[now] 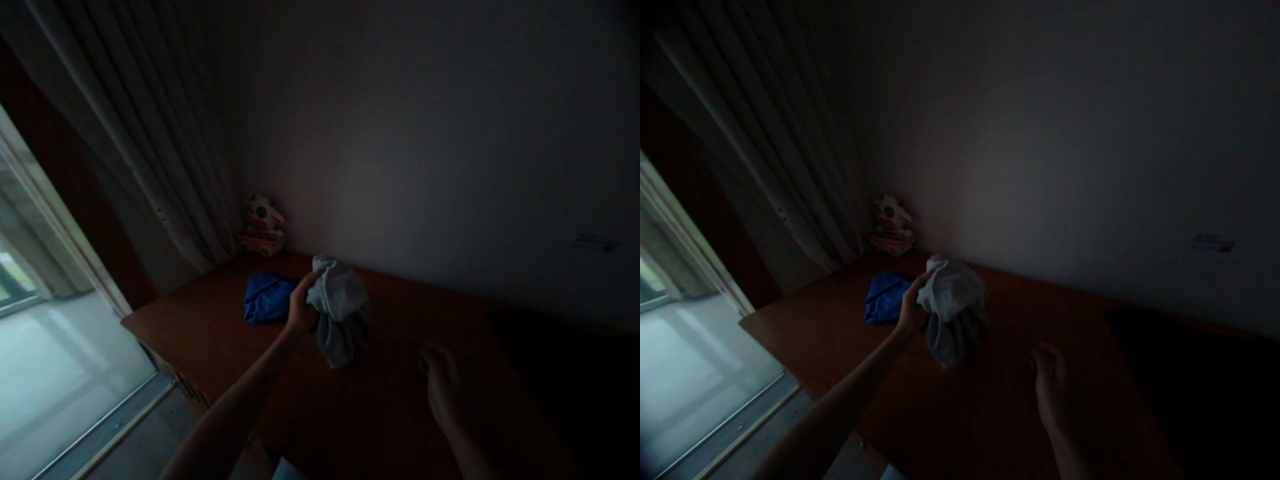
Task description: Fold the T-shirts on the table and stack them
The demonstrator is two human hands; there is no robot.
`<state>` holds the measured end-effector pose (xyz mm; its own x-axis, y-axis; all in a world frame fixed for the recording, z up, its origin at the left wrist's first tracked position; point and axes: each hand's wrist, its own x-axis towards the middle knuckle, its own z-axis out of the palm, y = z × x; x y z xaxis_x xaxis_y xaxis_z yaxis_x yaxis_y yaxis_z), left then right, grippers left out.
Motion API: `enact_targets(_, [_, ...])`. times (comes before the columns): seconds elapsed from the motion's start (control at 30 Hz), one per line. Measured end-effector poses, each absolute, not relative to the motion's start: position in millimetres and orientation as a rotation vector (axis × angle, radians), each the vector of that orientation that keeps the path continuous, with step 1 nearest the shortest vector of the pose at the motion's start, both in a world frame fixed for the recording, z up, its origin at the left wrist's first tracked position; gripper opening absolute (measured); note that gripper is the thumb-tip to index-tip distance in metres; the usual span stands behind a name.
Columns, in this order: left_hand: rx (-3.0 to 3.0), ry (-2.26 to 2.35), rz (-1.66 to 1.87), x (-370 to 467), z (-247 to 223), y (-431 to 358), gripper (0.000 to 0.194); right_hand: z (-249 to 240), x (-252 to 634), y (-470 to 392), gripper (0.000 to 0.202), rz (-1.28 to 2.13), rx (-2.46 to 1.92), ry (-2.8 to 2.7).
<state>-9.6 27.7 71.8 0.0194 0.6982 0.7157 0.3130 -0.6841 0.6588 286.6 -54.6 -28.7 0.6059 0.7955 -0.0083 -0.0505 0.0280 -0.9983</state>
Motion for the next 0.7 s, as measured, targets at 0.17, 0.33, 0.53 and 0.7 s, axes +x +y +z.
enact_targets(0.17, [2.434, 1.347, 1.623, -70.9, 143.1, 53.5, 0.061, -31.3, 288.4, -52.5, 0.052, 0.780, -1.385, -0.665])
enact_targets(0.33, [2.489, 1.959, 0.656, -85.9, 137.8, 63.1, 0.083, -34.1, 291.2, -51.9, 0.051, 0.759, -1.395, -0.708])
enact_targets(0.53, [2.615, 1.645, 0.549, -15.9, 56.6, 41.2, 0.043, -38.1, 293.7, -50.3, 0.048, 0.790, -1.366, -0.694])
enact_targets(0.7, [2.474, 1.721, 0.691, -11.0, 21.4, 48.0, 0.045, -33.6, 288.5, -53.2, 0.045, 0.800, -1.282, -0.656])
